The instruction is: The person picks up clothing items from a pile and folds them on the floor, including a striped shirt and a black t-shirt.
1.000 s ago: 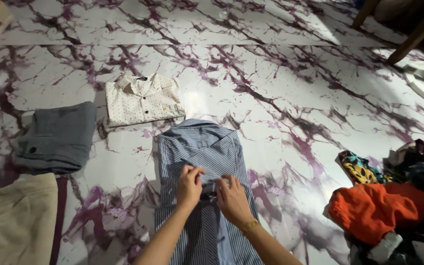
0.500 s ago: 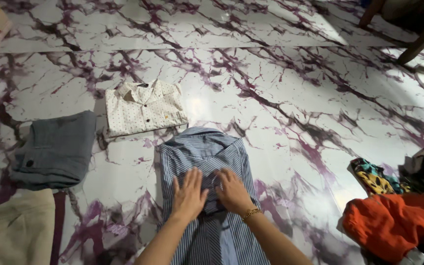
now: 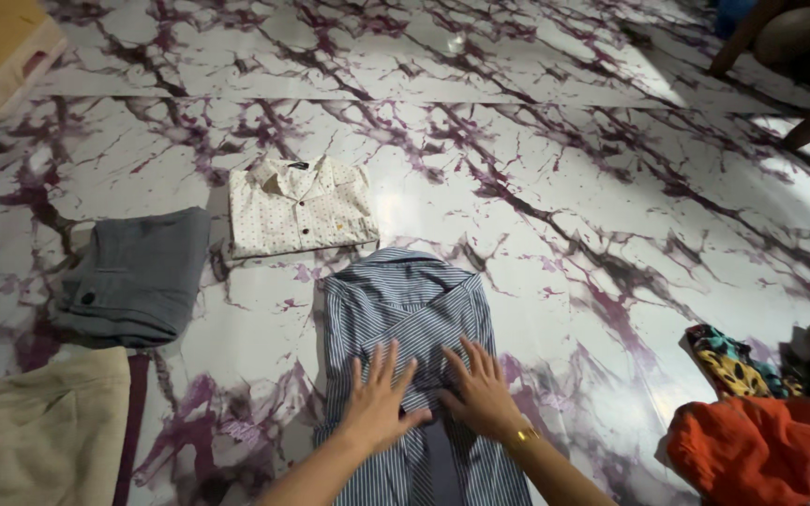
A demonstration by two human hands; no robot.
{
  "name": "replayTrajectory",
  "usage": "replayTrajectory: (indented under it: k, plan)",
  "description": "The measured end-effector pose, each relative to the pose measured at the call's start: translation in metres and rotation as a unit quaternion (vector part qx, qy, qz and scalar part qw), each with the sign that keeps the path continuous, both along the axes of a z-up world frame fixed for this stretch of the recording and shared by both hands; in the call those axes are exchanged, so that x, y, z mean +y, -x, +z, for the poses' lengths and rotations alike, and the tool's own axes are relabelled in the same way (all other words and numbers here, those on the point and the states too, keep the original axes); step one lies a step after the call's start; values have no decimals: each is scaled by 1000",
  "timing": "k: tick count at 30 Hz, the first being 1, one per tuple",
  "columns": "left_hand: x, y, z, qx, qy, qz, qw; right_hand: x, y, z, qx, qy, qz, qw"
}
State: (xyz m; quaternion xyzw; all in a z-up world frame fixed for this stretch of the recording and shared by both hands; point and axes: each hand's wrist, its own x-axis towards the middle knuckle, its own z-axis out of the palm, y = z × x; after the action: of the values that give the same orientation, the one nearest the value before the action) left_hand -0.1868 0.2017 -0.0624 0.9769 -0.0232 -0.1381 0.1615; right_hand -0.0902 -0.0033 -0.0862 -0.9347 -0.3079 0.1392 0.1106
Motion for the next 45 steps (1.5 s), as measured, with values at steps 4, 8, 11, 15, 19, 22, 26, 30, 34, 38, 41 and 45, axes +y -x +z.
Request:
replayTrajectory:
  k: [4, 8, 11, 15, 19, 22, 26, 30, 34, 38, 41, 45]
  plan:
    - [-5, 63, -29, -8, 51, -132, 990, -49, 68, 30, 54, 57, 33, 996]
    - [-24, 120, -79, -7, -4, -216, 976, -79, 129, 49, -50, 42, 117, 991]
    - [-42, 146, -103, 47, -91, -289, 952, -84, 156, 61, 84, 77, 127, 985]
    - [-75, 162, -116, 15, -191, -248, 950, -77, 193, 50, 66, 118, 165, 977]
    - [-77, 155, -119, 14, -211, -181, 960, -81, 205, 30, 8, 119, 142, 983]
    - [-70, 154, -116, 62, -240, -134, 960, -91, 209, 31, 14, 146, 134, 980]
    - [-43, 160, -92, 70, -244, -75, 964, -94, 214, 36, -2, 188, 70, 980]
    - [-26, 171, -36, 192, -145, 2, 971, -99, 203, 29, 23, 172, 11, 985]
    - [-11, 173, -1, 96, -40, 160, 982, -113, 189, 12, 2, 73, -53, 996]
    - [2, 150, -14, 21, 3, 290, 957, -110, 175, 19, -32, -25, -140, 989]
    - [10, 125, -39, -14, 50, 390, 919, -99, 155, 32, -28, -56, -192, 979]
    - [15, 109, -39, -13, 93, 490, 866, -83, 121, 32, -38, -50, -270, 961]
